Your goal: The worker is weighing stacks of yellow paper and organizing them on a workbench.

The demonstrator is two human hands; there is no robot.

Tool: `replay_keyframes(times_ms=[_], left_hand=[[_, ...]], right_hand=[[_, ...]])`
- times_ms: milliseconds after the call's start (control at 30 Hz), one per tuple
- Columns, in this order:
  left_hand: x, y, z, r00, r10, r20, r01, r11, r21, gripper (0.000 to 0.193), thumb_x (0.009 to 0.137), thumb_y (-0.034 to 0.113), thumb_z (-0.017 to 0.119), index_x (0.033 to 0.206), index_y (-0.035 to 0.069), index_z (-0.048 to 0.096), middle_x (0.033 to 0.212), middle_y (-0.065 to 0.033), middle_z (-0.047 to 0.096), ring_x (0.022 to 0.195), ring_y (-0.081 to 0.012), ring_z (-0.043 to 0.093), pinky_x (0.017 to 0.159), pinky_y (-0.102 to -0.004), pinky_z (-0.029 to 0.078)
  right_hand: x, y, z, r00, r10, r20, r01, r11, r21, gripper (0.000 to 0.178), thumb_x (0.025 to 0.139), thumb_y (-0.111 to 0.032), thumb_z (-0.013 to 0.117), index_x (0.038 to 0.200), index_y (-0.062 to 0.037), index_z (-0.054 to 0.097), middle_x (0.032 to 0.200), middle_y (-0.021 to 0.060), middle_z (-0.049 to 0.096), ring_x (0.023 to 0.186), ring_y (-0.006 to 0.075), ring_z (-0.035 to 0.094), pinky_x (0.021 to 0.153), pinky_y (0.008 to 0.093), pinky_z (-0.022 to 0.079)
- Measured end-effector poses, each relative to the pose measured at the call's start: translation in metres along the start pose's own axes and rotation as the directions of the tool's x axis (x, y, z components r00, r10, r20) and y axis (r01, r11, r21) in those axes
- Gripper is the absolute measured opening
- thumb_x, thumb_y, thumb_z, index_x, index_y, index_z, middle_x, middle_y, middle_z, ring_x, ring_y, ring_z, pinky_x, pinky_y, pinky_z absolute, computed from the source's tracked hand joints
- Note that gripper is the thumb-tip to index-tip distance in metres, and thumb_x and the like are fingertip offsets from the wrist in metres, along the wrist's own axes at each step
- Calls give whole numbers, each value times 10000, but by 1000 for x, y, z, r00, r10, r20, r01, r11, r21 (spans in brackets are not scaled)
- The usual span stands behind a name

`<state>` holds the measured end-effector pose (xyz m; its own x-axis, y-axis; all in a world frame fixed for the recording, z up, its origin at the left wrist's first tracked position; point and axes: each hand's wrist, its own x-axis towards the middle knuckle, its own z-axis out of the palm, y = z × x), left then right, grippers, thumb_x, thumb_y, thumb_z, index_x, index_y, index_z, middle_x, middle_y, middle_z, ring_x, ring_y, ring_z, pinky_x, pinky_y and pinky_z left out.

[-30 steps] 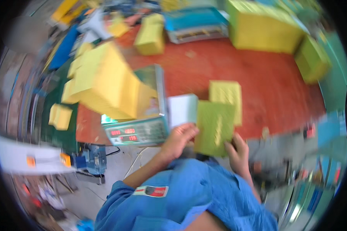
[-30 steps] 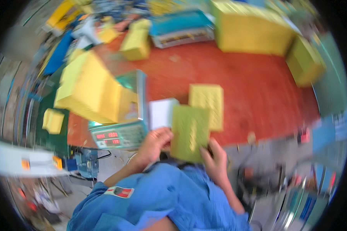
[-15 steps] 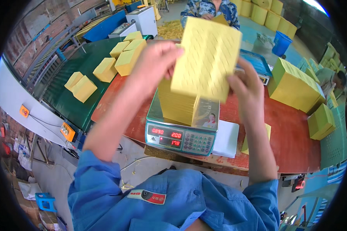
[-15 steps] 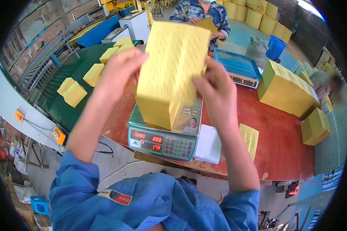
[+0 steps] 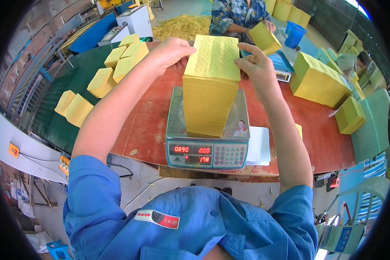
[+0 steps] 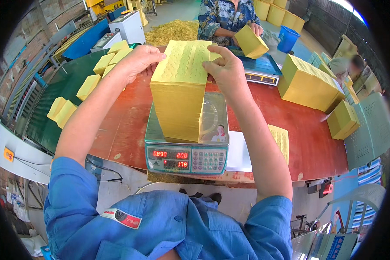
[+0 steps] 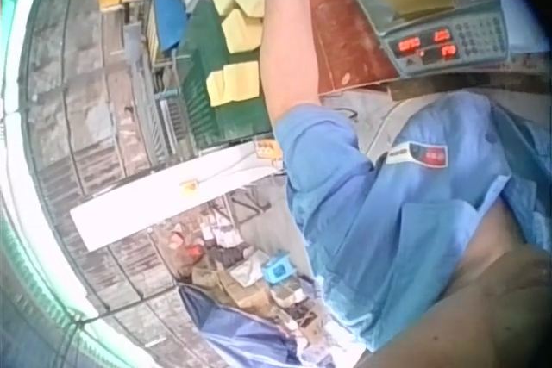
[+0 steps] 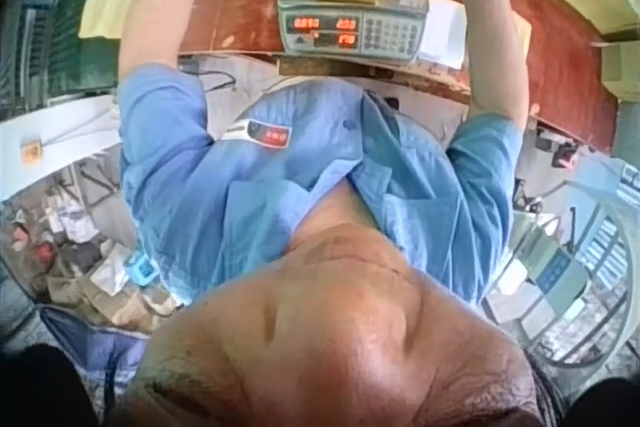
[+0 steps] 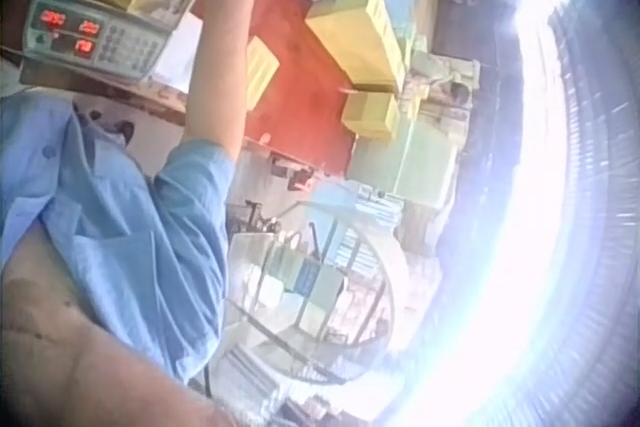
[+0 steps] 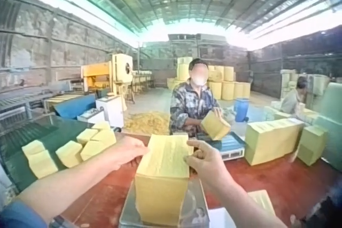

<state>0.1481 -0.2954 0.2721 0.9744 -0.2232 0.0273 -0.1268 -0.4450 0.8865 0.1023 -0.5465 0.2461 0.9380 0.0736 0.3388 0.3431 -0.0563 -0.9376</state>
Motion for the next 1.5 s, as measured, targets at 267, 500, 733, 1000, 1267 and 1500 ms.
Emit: replay_keyframes(times_ms=[267,500,733,1000,1267,1500], left_hand=[[-5,-1,6,998,65,12,-65,998,12,270,895,277,663,699,107,590,595,0,565,502,-82,498,454,-241,358],[-9,-6,13,990,132,-51,-132,991,-8,257,901,231,667,708,97,564,594,7,549,492,-75,490,433,-237,352],[-20,-24,21,924,292,-246,-293,956,32,213,919,209,663,781,81,565,655,24,522,532,-55,440,459,-238,345],[-144,-113,25,769,-7,-639,-345,837,-424,156,957,190,627,885,57,587,621,25,469,511,-45,407,447,-215,280],[-175,-157,46,784,-191,-590,-233,791,-566,160,935,175,651,845,65,578,584,-2,456,496,-69,402,467,-226,286],[-169,-155,44,781,-209,-589,-210,800,-562,145,934,168,639,839,66,600,589,-13,514,492,-63,426,453,-219,290]], right_hand=[[-10,8,0,997,-66,-33,64,995,-78,390,857,-33,674,1229,41,584,744,46,646,655,77,570,593,236,453],[-16,14,4,985,-137,-105,106,961,-257,328,838,-61,679,1157,1,641,748,35,669,677,77,589,649,250,481],[-30,19,10,959,-191,-210,108,929,-354,265,869,-78,647,1120,4,651,761,29,655,686,84,583,670,248,488],[-139,57,2,931,38,-363,-21,999,49,207,921,-31,561,1103,24,643,755,-6,561,659,59,521,610,216,434],[-165,95,23,929,203,-310,-121,957,262,195,943,-14,556,1109,38,644,749,13,562,635,84,518,591,237,429],[-165,98,24,934,207,-291,-131,957,260,200,954,-31,539,1112,31,644,740,17,566,633,83,510,598,236,426]])
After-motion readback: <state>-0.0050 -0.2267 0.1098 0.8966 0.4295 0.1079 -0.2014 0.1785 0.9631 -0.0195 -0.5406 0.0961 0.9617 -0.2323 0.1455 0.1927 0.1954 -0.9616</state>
